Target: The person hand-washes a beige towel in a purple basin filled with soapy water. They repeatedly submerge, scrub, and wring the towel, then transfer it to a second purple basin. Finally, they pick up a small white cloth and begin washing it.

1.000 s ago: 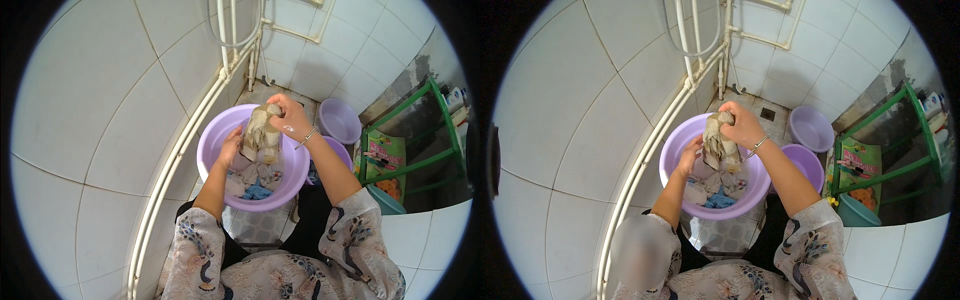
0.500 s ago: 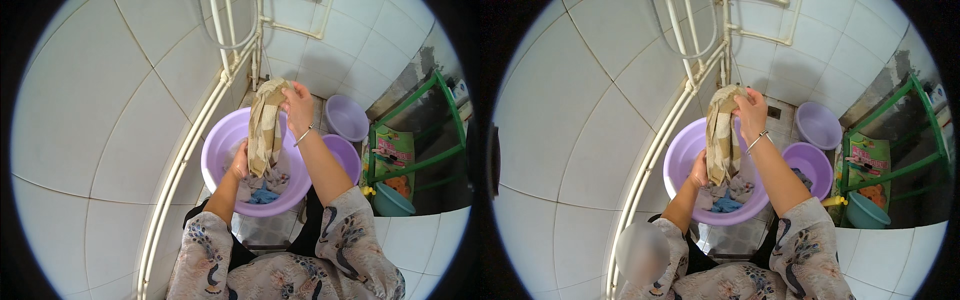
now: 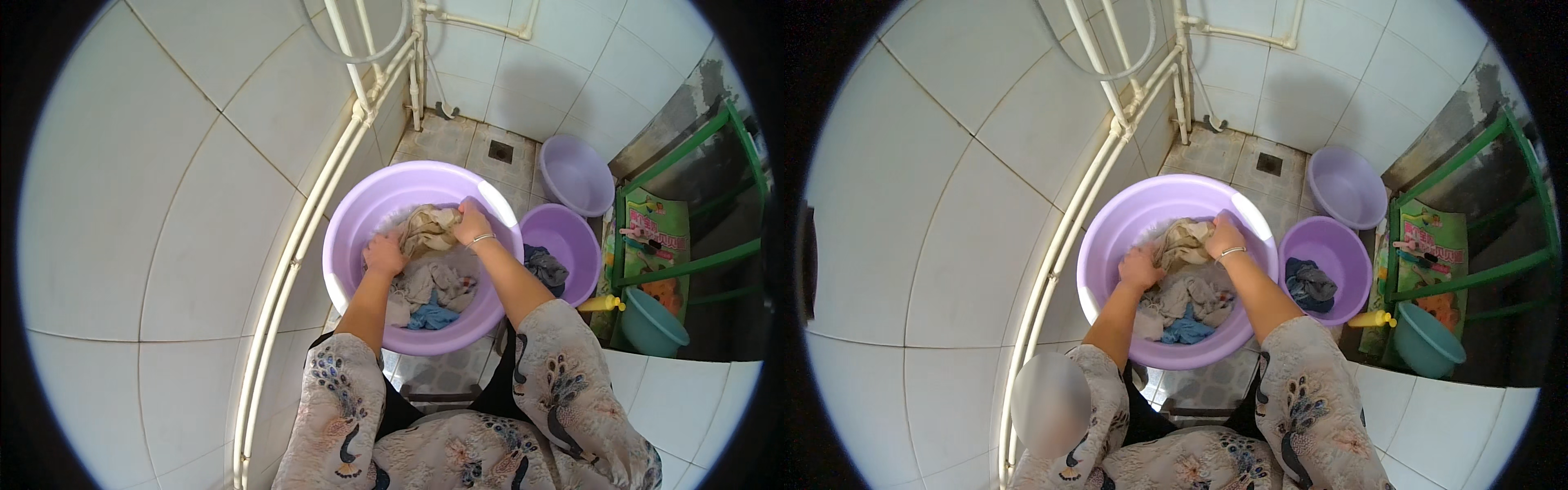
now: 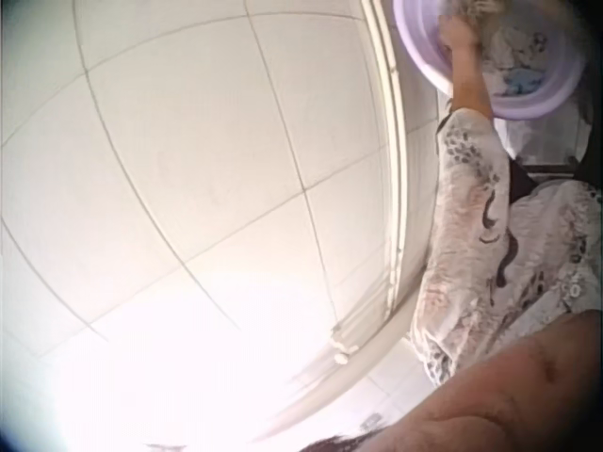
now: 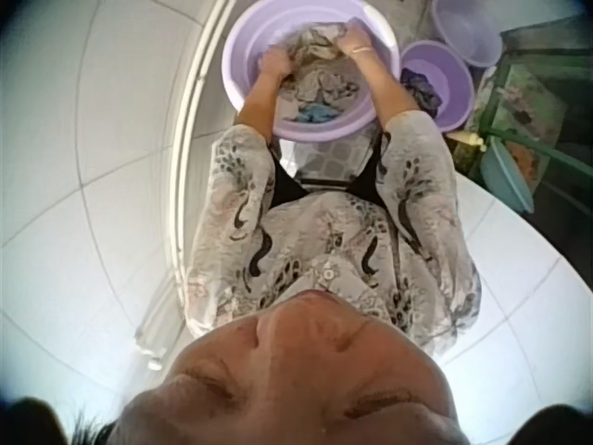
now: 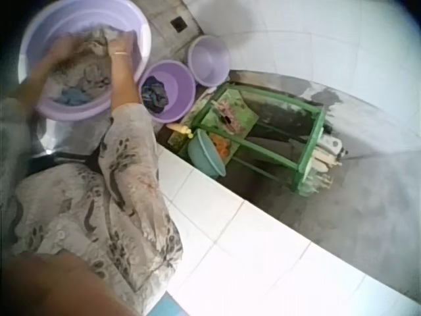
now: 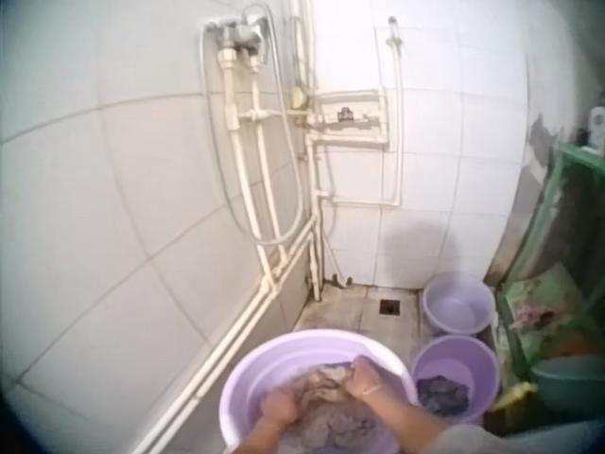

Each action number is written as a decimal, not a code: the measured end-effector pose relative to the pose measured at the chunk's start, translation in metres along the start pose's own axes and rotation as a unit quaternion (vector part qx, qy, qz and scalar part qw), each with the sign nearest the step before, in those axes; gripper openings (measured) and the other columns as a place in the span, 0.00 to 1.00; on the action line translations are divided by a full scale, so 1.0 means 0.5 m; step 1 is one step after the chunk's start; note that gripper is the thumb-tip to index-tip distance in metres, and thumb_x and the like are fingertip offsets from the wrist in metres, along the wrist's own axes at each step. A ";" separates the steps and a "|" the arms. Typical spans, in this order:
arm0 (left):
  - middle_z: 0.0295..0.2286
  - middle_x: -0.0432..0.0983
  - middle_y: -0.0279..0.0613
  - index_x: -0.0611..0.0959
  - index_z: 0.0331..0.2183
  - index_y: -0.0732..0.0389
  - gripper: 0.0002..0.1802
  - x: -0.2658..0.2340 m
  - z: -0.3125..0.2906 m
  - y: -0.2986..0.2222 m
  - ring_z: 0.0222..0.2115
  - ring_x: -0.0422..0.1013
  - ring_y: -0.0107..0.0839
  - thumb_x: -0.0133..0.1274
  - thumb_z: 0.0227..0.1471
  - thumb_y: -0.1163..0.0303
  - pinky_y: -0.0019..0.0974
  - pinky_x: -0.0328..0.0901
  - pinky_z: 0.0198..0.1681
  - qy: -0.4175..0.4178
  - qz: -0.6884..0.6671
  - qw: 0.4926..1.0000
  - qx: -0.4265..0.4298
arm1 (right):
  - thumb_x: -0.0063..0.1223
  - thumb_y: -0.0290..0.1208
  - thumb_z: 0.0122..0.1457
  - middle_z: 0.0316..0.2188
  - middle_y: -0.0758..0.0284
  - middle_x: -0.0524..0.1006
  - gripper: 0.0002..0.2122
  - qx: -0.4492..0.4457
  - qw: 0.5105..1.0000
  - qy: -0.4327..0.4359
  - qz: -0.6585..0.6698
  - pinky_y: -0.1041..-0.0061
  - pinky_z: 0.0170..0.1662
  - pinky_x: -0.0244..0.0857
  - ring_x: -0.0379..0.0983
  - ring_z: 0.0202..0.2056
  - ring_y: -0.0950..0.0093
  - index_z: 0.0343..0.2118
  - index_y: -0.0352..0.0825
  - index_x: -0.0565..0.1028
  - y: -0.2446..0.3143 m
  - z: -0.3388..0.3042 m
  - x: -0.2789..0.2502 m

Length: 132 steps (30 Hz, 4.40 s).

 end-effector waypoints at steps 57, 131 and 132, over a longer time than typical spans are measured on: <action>0.46 0.66 0.54 0.61 0.54 0.51 0.41 -0.102 0.005 -0.081 0.45 0.68 0.49 0.57 0.36 0.63 0.45 0.65 0.46 0.037 0.007 0.999 0.034 | 0.59 0.35 0.38 0.37 0.54 0.74 0.26 -0.221 0.948 0.183 -0.141 0.69 0.45 0.64 0.71 0.42 0.60 0.42 0.30 0.69 0.109 -0.002 -0.032; 0.53 0.54 0.62 0.50 0.59 0.53 0.57 -0.104 -0.192 -0.178 0.47 0.64 0.52 0.64 0.28 0.66 0.46 0.64 0.46 -0.052 -0.029 0.993 0.100 | 0.58 0.46 0.47 0.34 0.63 0.76 0.22 0.111 0.869 -0.004 0.482 0.74 0.36 0.66 0.72 0.35 0.74 0.38 0.30 0.75 0.054 -0.058 -0.002; 0.52 0.56 0.61 0.51 0.59 0.54 0.57 -0.112 -0.185 -0.160 0.47 0.64 0.52 0.64 0.28 0.67 0.45 0.64 0.46 -0.045 -0.083 0.992 0.080 | 0.58 0.43 0.48 0.37 0.63 0.74 0.22 0.096 0.861 0.051 0.498 0.73 0.37 0.66 0.71 0.36 0.74 0.41 0.31 0.73 0.065 -0.068 -0.016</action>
Point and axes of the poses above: each hand's wrist, its own z-axis towards the middle knuckle, its own x-axis out of the palm, y = z × x, the point moved 2 cm from there along z, towards the middle knuckle
